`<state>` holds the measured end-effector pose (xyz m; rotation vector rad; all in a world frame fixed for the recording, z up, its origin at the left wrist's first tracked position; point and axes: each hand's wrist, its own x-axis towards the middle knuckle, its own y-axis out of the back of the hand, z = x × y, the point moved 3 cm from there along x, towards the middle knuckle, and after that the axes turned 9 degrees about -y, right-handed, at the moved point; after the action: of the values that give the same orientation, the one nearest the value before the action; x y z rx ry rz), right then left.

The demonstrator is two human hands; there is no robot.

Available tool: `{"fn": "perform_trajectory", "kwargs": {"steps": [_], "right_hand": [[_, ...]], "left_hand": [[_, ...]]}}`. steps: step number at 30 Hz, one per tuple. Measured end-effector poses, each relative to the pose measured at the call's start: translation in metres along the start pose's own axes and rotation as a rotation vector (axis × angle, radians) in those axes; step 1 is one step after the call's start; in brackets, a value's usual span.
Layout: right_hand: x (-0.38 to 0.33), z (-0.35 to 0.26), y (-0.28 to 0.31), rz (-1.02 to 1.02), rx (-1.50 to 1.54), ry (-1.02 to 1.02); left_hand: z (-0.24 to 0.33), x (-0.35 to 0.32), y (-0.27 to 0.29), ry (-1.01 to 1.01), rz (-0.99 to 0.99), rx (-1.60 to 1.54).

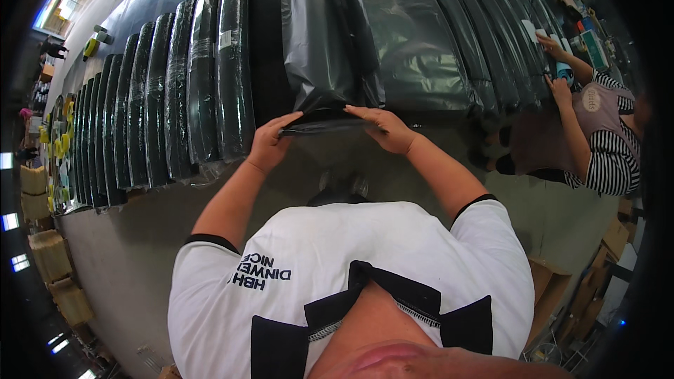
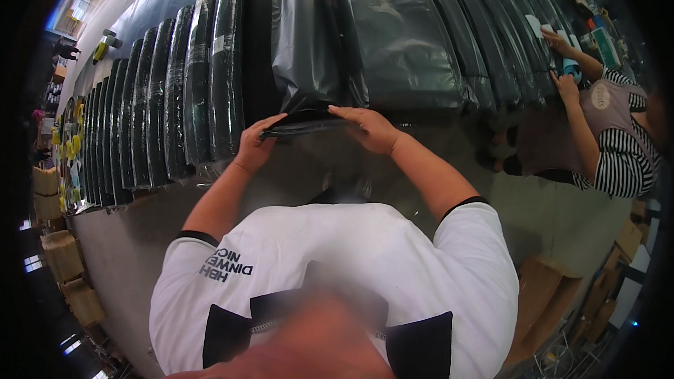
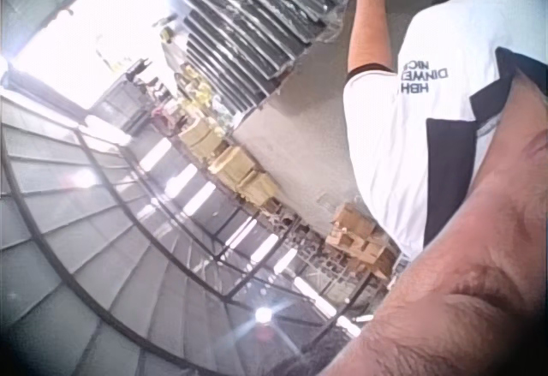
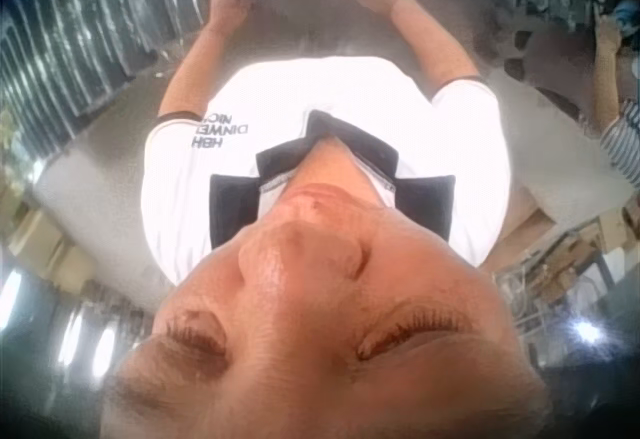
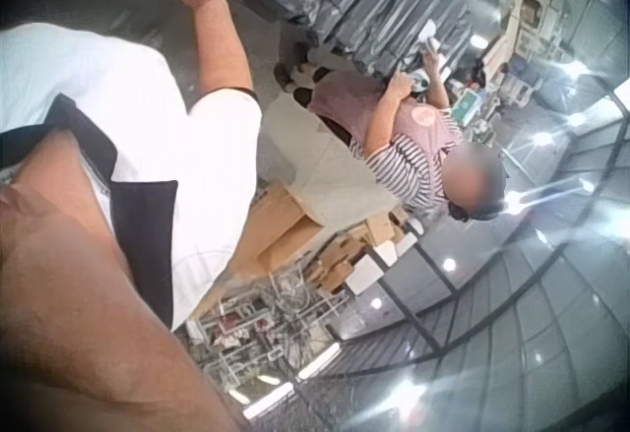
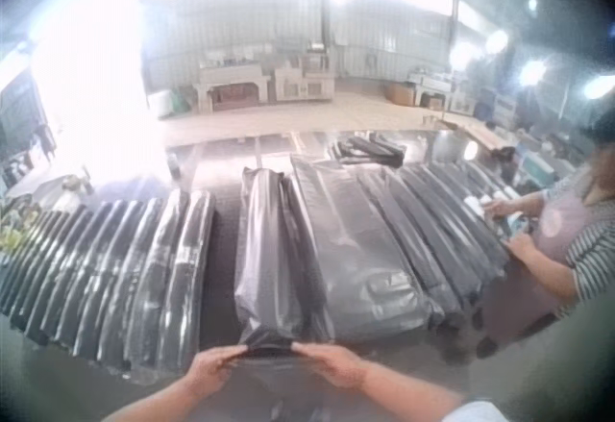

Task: The person wraps cylindrical items in gray plastic sleeves by hand, sliding each item into a sleeve, folding the ends inward, and lining them up in a row on a long work table.

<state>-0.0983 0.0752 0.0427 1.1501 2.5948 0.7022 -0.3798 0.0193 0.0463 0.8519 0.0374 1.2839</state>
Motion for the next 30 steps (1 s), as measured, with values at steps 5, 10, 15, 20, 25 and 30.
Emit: {"fn": "perform_trajectory", "kwargs": {"steps": [5, 10, 15, 20, 25, 30], "right_hand": [[0.033, 0.014, -0.008, 0.534, 0.501, -0.467], [0.088, 0.029, -0.018, 0.983, 0.35, -0.434], [0.105, 0.035, -0.015, 0.859, 0.274, -0.716], [0.113, 0.036, -0.015, 0.829, 0.179, -0.858], [0.117, 0.067, -0.02, 0.786, 0.23, -0.935], [0.13, 0.049, -0.021, 0.726, 0.256, -1.0]], "left_hand": [[-0.017, 0.022, -0.017, 0.314, 0.366, 0.089], [-0.031, 0.069, -0.02, 0.36, 0.731, -0.126], [-0.058, 0.083, -0.029, 0.532, 0.603, 0.095], [-0.091, 0.073, -0.042, 0.749, 0.488, 0.14], [-0.055, 0.095, -0.024, 0.708, 0.286, 0.314], [-0.043, 0.108, -0.048, 0.183, 0.221, 0.448]]}}
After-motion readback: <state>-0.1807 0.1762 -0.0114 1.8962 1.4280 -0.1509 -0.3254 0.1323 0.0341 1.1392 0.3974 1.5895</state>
